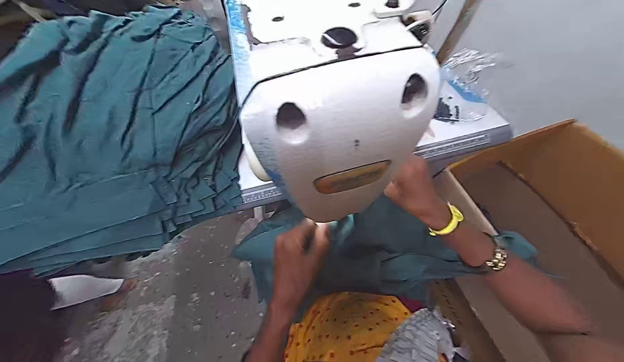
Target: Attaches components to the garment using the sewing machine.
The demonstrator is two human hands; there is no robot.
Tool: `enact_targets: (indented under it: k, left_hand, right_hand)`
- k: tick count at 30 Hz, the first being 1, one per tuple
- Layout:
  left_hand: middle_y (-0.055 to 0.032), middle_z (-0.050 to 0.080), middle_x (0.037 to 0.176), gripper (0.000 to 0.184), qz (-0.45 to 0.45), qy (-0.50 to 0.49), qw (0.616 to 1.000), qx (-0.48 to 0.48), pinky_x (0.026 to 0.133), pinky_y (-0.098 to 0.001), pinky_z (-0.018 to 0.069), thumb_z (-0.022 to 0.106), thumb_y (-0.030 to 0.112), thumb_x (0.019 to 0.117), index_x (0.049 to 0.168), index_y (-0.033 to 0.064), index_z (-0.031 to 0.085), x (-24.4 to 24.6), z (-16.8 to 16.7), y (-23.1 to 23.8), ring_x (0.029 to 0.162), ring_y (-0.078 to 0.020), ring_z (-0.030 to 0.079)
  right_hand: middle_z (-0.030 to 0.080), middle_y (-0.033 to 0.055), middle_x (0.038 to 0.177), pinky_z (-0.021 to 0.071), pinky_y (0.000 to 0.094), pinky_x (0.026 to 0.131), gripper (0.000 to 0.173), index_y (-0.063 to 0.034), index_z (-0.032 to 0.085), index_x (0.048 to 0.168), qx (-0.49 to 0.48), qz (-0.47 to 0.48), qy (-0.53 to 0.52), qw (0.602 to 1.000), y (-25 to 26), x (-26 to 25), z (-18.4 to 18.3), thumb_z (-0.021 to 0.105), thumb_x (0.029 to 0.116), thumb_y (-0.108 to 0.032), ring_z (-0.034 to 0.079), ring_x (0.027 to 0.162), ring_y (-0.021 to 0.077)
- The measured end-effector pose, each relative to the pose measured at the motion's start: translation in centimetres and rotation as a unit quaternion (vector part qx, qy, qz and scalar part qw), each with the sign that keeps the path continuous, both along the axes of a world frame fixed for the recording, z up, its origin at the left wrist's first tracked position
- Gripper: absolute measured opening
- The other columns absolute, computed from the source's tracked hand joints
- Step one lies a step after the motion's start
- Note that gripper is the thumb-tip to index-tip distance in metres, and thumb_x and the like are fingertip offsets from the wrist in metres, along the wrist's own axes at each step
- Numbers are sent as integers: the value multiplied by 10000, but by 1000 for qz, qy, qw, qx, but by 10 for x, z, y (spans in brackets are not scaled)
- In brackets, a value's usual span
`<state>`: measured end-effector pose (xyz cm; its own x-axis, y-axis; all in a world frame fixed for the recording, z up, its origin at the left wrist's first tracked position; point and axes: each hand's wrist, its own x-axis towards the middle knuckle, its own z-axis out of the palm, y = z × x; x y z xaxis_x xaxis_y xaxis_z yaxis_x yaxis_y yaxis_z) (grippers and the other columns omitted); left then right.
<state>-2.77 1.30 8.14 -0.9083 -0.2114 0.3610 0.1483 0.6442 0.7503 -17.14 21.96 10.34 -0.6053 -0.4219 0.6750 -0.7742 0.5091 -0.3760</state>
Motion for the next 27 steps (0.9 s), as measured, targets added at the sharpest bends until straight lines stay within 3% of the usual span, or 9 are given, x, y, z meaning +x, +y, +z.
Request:
enact_targets:
  k: [3, 6, 7, 9, 10, 12, 16, 20, 27]
  left_hand:
    - [17, 466, 553, 382, -152, 12, 988, 2, 454, -183, 362, 592, 324, 1016, 711, 97, 560, 26, 11, 4, 486, -30, 438]
    - [13, 644, 662, 321, -144, -6, 989, -29, 513, -227, 469, 601, 384, 1004, 899, 111, 734, 26, 3, 2, 554, -45, 566]
    - [14, 690, 717, 309, -138, 3, 990, -33, 552, -220, 497, 599, 377, 1006, 956, 116, 757, 25, 2, 1, 597, -35, 604]
    - [14, 720, 790, 289, -144, 31, 989, 15, 633, -145, 511, 610, 342, 1016, 991, 92, 753, 30, 4, -1, 678, 21, 622]
    - [31, 733, 838, 280, -145, 41, 987, 51, 695, -118, 530, 612, 338, 1019, 989, 93, 746, 32, 8, -6, 744, 54, 641]
    - [108, 745, 915, 245, -102, 30, 989, 101, 785, -127, 559, 622, 358, 1012, 965, 156, 753, 38, 16, -30, 851, 82, 666]
    - [124, 711, 835, 176, 85, -27, 990, 112, 685, -117, 544, 643, 242, 957, 928, 95, 736, 37, 7, -96, 745, 86, 647]
    - [97, 695, 801, 216, 143, -100, 980, 94, 656, -114, 517, 629, 260, 959, 954, 70, 732, 44, -16, -119, 701, 89, 624]
    - [74, 702, 826, 226, 138, -102, 980, 103, 665, -129, 519, 619, 260, 978, 974, 64, 731, 34, -19, -109, 720, 76, 628]
  right_hand:
    - [633, 67, 700, 511, 310, 640, 238, -86, 621, 833, 54, 129, 205, 969, -23, 28, -3, 534, 1041, -160, 642, 694, 199]
    - [660, 59, 642, 473, 336, 572, 222, -94, 669, 691, 95, 144, 219, 960, -37, 29, 3, 622, 907, -81, 672, 675, 225]
    - [682, 63, 664, 490, 331, 598, 209, -92, 688, 691, 88, 142, 189, 968, -38, 28, 4, 639, 894, -99, 690, 706, 217]
    - [689, 64, 751, 521, 276, 699, 239, -48, 703, 835, 39, 210, 20, 977, -32, 36, -1, 587, 990, -188, 669, 762, 161]
    - [684, 63, 811, 530, 263, 755, 311, -26, 673, 936, 13, 271, -98, 957, -27, 43, -2, 538, 1056, -279, 657, 805, 126]
    - [652, 37, 881, 493, 246, 855, 338, -52, 577, 1035, -8, 322, -228, 919, -19, 56, -4, 530, 1063, -385, 619, 886, 84]
    - [660, 23, 815, 468, 375, 810, 326, -40, 628, 1019, -15, 139, -264, 954, -18, 36, -10, 674, 964, -358, 617, 794, 102]
    - [672, 110, 825, 513, 442, 718, 402, 18, 672, 1010, 5, 74, -323, 944, -38, 32, -1, 765, 884, -353, 645, 791, 217]
    - [615, 7, 762, 498, 282, 679, 243, -29, 640, 989, 7, 123, -342, 932, -21, 20, 2, 734, 926, -244, 583, 708, 62]
